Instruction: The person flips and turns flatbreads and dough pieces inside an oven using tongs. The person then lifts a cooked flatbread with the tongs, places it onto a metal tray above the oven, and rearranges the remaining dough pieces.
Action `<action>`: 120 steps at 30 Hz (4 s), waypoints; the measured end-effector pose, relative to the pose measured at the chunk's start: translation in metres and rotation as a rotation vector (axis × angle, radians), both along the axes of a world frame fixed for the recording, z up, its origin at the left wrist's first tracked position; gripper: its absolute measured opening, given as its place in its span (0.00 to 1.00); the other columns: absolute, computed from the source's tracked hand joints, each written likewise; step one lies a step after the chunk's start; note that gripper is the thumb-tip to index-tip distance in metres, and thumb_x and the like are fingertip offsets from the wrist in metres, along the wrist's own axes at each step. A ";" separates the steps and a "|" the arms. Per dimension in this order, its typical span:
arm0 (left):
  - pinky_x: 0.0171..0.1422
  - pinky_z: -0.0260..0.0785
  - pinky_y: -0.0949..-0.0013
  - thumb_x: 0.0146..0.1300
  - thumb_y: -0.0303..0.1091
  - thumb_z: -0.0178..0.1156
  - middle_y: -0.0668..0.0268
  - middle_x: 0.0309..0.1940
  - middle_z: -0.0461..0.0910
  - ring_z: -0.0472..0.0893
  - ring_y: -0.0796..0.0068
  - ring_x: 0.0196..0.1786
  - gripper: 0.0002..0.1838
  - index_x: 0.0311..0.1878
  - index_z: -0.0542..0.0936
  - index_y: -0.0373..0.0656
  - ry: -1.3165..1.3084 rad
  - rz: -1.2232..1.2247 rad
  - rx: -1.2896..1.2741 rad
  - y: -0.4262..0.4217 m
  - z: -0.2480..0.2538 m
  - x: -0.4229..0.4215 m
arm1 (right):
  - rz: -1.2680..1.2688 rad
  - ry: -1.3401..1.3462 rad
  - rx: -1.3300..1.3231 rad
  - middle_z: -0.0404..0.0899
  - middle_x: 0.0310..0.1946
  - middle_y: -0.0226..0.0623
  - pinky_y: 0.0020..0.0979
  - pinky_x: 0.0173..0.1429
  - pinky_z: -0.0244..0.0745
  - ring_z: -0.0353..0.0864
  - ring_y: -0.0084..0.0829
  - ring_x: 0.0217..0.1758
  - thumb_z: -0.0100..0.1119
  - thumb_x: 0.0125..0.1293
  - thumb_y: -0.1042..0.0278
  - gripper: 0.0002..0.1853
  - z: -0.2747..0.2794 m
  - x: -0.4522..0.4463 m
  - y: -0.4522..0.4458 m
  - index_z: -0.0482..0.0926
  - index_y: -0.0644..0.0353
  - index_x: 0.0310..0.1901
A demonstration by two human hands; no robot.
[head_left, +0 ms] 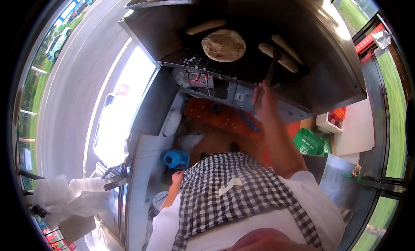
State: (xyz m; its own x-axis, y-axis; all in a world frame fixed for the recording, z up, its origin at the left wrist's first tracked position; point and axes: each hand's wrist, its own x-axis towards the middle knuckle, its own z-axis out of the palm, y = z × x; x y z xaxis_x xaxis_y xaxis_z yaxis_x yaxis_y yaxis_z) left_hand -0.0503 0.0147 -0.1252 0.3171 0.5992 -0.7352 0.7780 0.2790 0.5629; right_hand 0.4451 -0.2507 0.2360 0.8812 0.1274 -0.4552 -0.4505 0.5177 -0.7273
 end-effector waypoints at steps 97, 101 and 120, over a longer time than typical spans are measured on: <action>0.23 0.67 0.74 0.57 0.36 0.65 0.62 0.23 0.80 0.78 0.75 0.22 0.13 0.39 0.82 0.34 -0.015 -0.035 0.075 -0.040 0.136 0.070 | 0.443 0.042 -0.219 0.73 0.20 0.29 0.24 0.18 0.66 0.70 0.21 0.15 0.53 0.68 0.52 0.18 0.031 -0.048 -0.079 0.74 0.60 0.44; 0.24 0.68 0.75 0.57 0.34 0.65 0.63 0.23 0.80 0.78 0.77 0.22 0.12 0.39 0.82 0.34 -0.017 -0.037 0.067 -0.038 0.137 0.068 | 0.293 0.031 -0.314 0.73 0.19 0.31 0.24 0.18 0.66 0.71 0.22 0.15 0.53 0.67 0.51 0.18 0.016 -0.048 -0.087 0.73 0.60 0.44; 0.24 0.68 0.73 0.57 0.36 0.63 0.64 0.24 0.80 0.78 0.76 0.21 0.13 0.38 0.82 0.34 -0.028 -0.146 0.100 -0.037 0.145 0.103 | 0.326 -0.016 -0.369 0.74 0.21 0.30 0.25 0.18 0.66 0.72 0.21 0.16 0.54 0.67 0.53 0.16 0.008 -0.063 -0.085 0.75 0.59 0.41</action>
State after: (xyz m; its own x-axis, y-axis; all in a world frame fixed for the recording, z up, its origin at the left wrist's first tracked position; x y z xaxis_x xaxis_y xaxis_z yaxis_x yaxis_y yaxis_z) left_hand 0.0524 -0.0221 0.0195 0.4257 0.6149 -0.6638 0.7895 0.1060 0.6045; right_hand 0.3826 -0.3357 0.2444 0.8296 0.2305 -0.5085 -0.5334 0.0579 -0.8439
